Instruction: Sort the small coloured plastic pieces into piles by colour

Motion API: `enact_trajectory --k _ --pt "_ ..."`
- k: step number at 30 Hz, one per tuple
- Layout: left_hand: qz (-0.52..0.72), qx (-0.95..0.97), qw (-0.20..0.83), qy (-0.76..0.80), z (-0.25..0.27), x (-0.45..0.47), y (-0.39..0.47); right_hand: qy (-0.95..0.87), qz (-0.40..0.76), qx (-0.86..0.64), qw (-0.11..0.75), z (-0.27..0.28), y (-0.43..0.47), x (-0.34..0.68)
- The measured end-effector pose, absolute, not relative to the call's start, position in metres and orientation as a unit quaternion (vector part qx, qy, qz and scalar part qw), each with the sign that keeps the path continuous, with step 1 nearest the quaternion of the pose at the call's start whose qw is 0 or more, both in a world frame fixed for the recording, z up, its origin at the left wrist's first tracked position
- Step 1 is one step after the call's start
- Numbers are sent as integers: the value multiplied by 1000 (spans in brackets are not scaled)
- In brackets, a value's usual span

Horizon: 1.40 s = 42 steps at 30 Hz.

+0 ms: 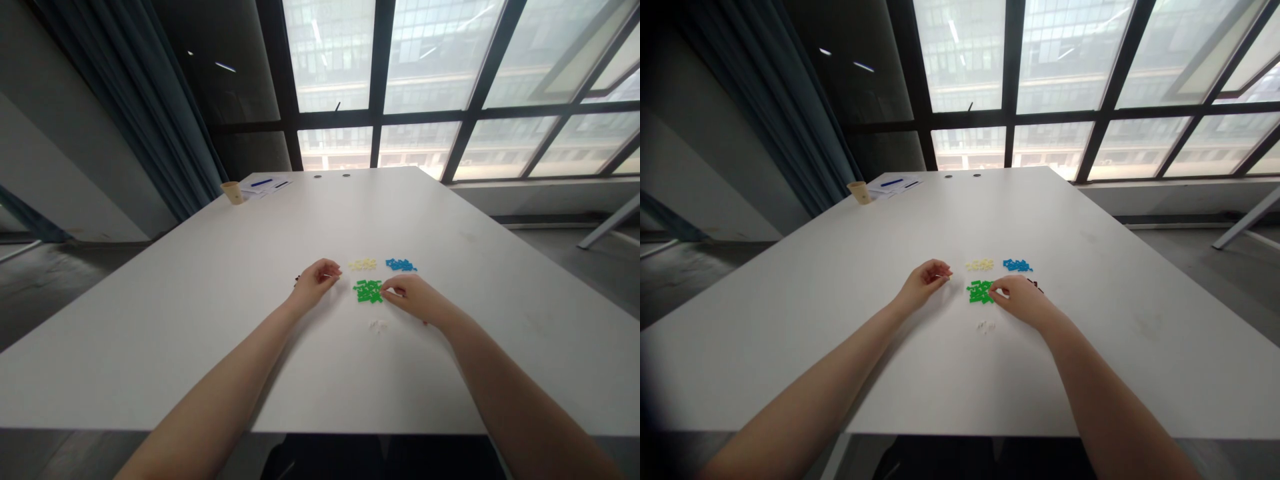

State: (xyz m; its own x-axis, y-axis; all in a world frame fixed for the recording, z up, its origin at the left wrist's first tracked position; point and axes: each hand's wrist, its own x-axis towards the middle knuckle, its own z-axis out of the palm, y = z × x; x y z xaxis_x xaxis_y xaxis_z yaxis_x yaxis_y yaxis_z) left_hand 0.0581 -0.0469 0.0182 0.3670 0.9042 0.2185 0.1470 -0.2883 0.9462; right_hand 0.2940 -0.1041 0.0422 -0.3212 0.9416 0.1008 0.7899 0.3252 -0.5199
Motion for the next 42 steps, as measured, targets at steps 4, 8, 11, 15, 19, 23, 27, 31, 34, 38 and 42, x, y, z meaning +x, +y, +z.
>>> enact_trajectory --k 4,8,11,15,19,23,27,31,34,38,42 --pt "409 679 475 383 17 60 -47 -798 185 -539 196 42 -104 293" --pt "389 709 428 404 13 60 -46 -807 189 -526 191 41 -106 288" --pt "353 755 342 435 12 58 -47 -812 205 -515 182 41 -108 285" --pt "314 802 280 423 15 57 -49 -828 287 -469 114 44 -110 288" --pt "307 812 268 417 16 56 -49 -810 350 -465 64 59 -118 297" --pt "318 811 262 414 15 55 -48 -784 348 -510 64 75 -143 303" --pt "325 807 259 419 13 55 -47 -775 355 -520 51 66 -181 301" --pt "317 812 264 414 10 56 -45 -763 377 -518 86 40 -206 295" --pt "318 811 263 414 7 55 -44 -753 381 -520 129 26 -211 292" --pt "322 805 267 420 6 55 -42 -747 364 -533 160 23 -207 294" --pt "309 798 287 431 7 58 -44 -753 344 -531 180 37 -183 296"
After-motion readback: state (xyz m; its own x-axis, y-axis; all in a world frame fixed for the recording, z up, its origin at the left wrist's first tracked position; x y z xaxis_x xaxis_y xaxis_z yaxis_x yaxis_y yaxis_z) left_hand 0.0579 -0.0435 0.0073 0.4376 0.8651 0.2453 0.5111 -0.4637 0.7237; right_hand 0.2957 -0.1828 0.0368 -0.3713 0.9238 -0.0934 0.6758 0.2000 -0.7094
